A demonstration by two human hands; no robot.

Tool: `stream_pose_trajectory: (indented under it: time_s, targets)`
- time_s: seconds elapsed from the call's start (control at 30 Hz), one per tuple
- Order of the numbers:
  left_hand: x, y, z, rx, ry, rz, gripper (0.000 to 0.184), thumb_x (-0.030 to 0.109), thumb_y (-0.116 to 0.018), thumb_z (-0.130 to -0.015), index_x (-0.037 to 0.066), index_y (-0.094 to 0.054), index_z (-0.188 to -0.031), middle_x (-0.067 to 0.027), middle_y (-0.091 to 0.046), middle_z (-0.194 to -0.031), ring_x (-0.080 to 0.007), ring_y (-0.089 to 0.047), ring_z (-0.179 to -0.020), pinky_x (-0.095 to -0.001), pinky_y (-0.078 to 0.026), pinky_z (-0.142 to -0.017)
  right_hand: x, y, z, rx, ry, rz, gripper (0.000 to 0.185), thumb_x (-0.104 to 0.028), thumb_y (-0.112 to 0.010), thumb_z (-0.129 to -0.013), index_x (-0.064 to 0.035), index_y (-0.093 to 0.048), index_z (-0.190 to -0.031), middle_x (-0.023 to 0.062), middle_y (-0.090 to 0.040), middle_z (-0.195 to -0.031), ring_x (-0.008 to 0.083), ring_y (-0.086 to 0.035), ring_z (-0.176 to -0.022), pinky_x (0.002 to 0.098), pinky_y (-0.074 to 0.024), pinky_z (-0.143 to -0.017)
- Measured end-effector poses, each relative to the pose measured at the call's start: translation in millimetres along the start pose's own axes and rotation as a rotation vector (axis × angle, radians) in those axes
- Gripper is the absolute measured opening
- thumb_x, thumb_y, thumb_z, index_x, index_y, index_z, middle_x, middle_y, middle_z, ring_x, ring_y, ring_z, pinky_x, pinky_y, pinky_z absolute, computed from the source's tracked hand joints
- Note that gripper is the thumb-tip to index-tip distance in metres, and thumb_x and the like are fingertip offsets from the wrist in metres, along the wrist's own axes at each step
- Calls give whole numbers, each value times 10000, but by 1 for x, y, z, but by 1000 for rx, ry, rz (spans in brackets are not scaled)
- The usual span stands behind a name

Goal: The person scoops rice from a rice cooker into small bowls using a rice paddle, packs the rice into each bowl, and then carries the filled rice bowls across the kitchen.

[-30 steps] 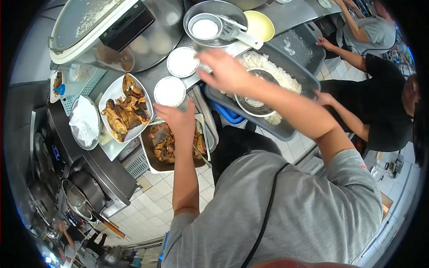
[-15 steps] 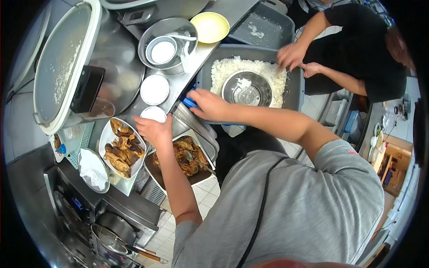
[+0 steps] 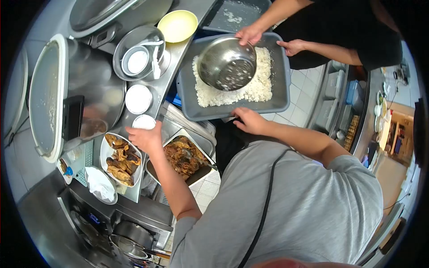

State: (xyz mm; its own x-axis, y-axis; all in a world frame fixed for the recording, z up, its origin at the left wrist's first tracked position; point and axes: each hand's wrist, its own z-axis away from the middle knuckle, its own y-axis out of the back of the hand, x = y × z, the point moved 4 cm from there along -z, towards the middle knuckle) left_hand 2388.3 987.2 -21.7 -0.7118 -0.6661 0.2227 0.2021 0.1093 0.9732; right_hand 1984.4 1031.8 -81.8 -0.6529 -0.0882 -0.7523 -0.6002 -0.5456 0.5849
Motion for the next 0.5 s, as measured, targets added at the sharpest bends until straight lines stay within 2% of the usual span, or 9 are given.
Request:
stream_pose_trajectory:
  time_s: [0.03, 0.13, 0.3, 0.37, 0.5]
  targets:
    - [2, 2, 0, -19, 22, -2, 1309, 423, -952, -625, -95, -222, -1579, -375, -477, -1415, -524, -512, -1311, -548, -454, -1133, 4, 7, 6, 82, 25, 26, 350, -131, -742, -938, -53, -574, -1234, 169, -664, -1031, 390, -677, -985, 488, -557, -866]
    - [6, 5, 5, 8, 4, -8, 1309, 422, -954, -619, -97, -226, -1575, -373, -503, -1387, -524, -534, -1289, -540, -459, -1131, 19, 24, 23, 116, -42, 31, 345, -143, -726, -942, -48, -570, -1236, 208, -680, -1082, 409, -690, -1030, 502, -562, -888]
    - [11, 13, 17, 43, 11, -16, 1314, 430, -959, -607, -83, -234, -1575, -382, -509, -1388, -530, -537, -1299, -529, -458, -1139, 38, 31, 49, 94, -57, 14, 348, -155, -719, -946, -53, -566, -1242, 198, -687, -1087, 410, -686, -1045, 500, -559, -878]
    - [10, 11, 21, 25, 32, -6, 1314, 438, -963, -607, -76, -240, -1576, -386, -511, -1396, -529, -531, -1311, -524, -453, -1147, 50, 26, 60, 103, -24, -35, 343, -162, -725, -956, -69, -577, -1252, 160, -678, -1060, 380, -684, -971, 478, -556, -850]
    - [-15, -10, 2, 99, -28, -20, 1308, 468, -974, -603, -97, -270, -1550, -391, -522, -1388, -530, -539, -1300, -528, -452, -1145, 63, 32, 81, 130, 27, -50, 341, -179, -721, -964, -69, -579, -1254, 160, -682, -1062, 377, -689, -952, 475, -557, -847]
